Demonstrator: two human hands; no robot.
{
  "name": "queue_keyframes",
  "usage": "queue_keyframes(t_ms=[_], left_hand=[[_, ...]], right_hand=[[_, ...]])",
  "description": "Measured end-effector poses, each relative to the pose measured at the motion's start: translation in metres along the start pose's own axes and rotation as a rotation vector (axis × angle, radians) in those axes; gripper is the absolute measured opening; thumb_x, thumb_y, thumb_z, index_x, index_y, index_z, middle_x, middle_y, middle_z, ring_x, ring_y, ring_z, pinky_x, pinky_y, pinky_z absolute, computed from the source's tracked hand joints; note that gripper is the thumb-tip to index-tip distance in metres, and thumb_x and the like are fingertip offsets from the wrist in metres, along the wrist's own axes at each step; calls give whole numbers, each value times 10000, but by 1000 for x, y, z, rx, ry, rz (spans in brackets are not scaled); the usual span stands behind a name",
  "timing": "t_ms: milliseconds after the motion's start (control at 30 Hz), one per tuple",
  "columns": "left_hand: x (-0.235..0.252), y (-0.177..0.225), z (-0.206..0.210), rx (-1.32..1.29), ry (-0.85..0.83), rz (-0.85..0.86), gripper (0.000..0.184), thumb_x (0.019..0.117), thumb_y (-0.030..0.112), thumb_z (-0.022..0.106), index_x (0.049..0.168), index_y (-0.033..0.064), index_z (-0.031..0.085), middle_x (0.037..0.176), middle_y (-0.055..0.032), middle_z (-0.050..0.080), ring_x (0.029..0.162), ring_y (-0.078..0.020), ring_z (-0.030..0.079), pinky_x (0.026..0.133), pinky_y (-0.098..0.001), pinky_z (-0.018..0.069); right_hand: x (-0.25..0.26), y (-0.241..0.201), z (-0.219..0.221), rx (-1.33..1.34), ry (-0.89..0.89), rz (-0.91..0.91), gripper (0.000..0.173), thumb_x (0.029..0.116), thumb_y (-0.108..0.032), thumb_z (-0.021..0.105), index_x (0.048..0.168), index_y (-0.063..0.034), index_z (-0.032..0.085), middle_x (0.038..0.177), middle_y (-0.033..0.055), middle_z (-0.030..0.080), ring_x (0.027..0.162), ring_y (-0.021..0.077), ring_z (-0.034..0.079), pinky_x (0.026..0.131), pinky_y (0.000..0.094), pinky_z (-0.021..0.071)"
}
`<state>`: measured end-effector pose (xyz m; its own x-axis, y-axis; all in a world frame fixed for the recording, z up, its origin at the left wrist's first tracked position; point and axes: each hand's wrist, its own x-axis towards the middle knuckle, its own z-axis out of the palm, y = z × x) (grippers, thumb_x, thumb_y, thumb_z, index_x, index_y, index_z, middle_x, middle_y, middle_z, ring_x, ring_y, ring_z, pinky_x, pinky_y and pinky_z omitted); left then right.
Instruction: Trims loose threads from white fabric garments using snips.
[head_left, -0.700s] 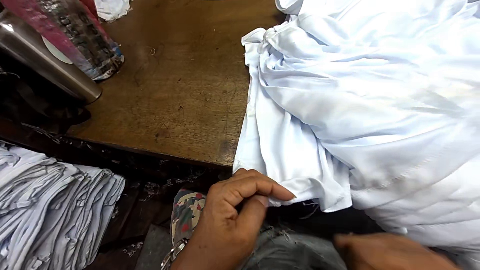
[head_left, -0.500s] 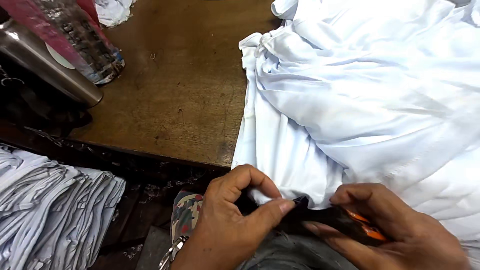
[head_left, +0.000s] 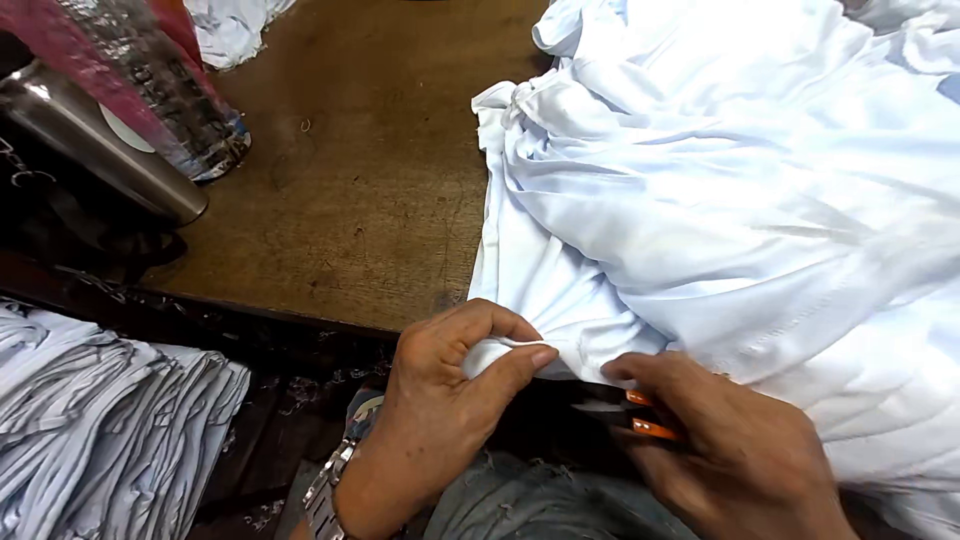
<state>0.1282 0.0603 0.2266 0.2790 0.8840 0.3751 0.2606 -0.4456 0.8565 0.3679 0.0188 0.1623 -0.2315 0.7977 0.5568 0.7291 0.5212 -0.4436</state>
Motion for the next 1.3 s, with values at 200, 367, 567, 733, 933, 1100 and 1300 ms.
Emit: queue_keyframes(t_ms=[200, 367, 567, 733, 933, 1100, 1300], left_hand=[[5, -5, -10, 179, -44, 74, 88, 936, 152, 738, 965, 90, 794, 794, 55, 622, 706, -45, 574, 619, -205, 480], [11, -2, -8, -171, -161, 101, 73, 965, 39, 659, 894, 24, 657, 1073, -82, 697, 954, -142, 683, 769, -275, 601], [11, -3, 4, -298, -143, -108, 173, 981, 15, 628, 1145, 23, 572, 759, -75, 664, 576, -101, 599, 489, -191, 488], [9, 6, 2, -337, -107, -164, 481, 934, -21, 681, 1379, 23, 502, 790, -103, 701, 625, -124, 650, 535, -209, 536], [3, 11, 4, -343, -108, -206, 481, 955, -20, 642, 1402, 39, 475, 781, -78, 686, 605, -84, 612, 518, -167, 488], [5, 11, 9, -341, -154, -212, 461, 971, -16, 615, 1404, 39, 469, 776, -86, 685, 619, -114, 637, 547, -200, 522], [8, 4, 7, -371, -128, -284, 456, 978, 11, 616, 1411, 56, 478, 760, -98, 689, 552, -99, 588, 472, -182, 448]], right_hand=[[20, 2, -25, 344, -6, 281, 101, 986, -240, 596, 1014, -159, 650, 744, -84, 580, 587, -21, 502, 511, 164, 426], [30, 0, -37, 611, -18, 496, 70, 942, -203, 638, 989, -228, 683, 669, -64, 567, 481, 35, 462, 419, 191, 381], [33, 0, -37, 709, 67, 587, 83, 957, -174, 617, 970, -199, 696, 625, -38, 537, 441, 40, 415, 397, 187, 352], [29, 3, -36, 613, 151, 479, 46, 972, -206, 625, 993, -185, 660, 651, -58, 542, 468, 40, 449, 413, 196, 386], [22, -12, -24, 460, 12, 29, 310, 920, -275, 754, 1201, -164, 683, 826, -51, 613, 654, -12, 496, 579, 159, 428], [36, -17, -12, 315, 77, -137, 136, 992, -231, 623, 1000, -127, 712, 781, -23, 586, 679, 17, 519, 592, 169, 420], [21, -25, -44, 639, -526, -255, 253, 1028, -159, 467, 954, -1, 651, 802, 163, 626, 712, 277, 609, 599, 416, 476]])
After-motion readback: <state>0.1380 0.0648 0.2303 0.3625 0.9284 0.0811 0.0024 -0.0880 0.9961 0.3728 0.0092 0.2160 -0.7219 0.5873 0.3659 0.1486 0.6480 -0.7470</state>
